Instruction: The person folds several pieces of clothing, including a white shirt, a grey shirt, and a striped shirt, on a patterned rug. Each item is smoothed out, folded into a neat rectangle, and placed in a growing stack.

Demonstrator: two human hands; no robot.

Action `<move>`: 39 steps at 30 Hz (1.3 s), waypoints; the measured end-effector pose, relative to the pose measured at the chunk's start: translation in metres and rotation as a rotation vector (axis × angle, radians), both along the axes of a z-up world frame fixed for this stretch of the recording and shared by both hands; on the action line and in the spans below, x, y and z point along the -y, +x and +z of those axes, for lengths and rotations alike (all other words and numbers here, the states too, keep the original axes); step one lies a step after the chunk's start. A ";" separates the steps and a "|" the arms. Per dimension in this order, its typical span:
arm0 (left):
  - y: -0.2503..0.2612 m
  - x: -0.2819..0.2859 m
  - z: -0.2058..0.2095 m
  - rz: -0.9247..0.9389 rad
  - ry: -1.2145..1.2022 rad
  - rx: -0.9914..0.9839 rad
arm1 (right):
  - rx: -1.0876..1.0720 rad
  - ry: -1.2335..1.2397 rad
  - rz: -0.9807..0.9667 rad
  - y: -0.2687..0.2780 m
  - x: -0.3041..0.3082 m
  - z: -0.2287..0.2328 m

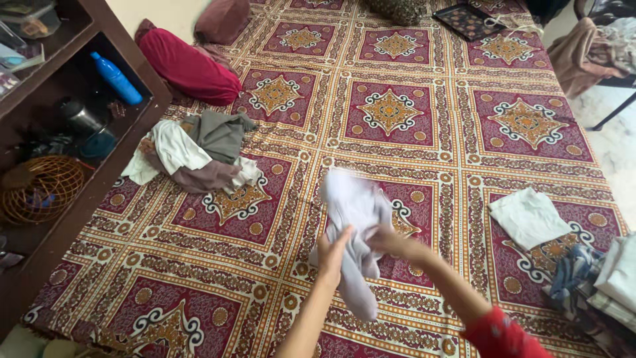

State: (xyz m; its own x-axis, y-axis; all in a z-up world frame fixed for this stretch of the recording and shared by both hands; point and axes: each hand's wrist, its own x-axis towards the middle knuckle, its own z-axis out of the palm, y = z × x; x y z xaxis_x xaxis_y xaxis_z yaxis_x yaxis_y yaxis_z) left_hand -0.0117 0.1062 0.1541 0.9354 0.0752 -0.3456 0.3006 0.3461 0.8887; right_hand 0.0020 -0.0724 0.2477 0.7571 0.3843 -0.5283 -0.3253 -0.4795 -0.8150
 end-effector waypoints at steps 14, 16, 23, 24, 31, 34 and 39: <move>0.030 -0.008 -0.018 -0.074 0.541 0.448 | 0.179 0.092 -0.224 -0.009 0.029 -0.021; 0.034 -0.019 -0.027 -0.075 0.509 0.491 | 0.152 0.144 -0.325 -0.006 0.032 -0.005; 0.020 -0.010 0.023 -0.456 0.056 -0.388 | 0.390 -0.102 -0.116 -0.001 0.022 0.013; 0.013 -0.008 0.034 -0.590 0.182 -0.400 | 0.410 -0.074 -0.107 -0.001 0.021 0.011; 0.004 -0.010 0.064 -0.738 0.589 -0.117 | 0.726 0.068 -0.037 -0.016 0.021 -0.013; 0.003 -0.020 0.067 -0.637 0.413 -0.139 | 0.597 0.204 0.034 -0.041 0.015 -0.017; -0.004 -0.025 0.072 -0.406 0.271 -0.180 | 0.624 0.242 -0.065 -0.068 -0.008 -0.025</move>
State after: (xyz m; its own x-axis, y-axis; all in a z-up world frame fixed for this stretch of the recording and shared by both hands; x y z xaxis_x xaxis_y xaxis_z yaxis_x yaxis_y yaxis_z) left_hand -0.0155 0.1310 0.2263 0.8349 -0.1726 -0.5226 0.5197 -0.0653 0.8519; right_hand -0.0658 -0.0639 0.2229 0.9184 0.3798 0.1110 0.2192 -0.2547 -0.9419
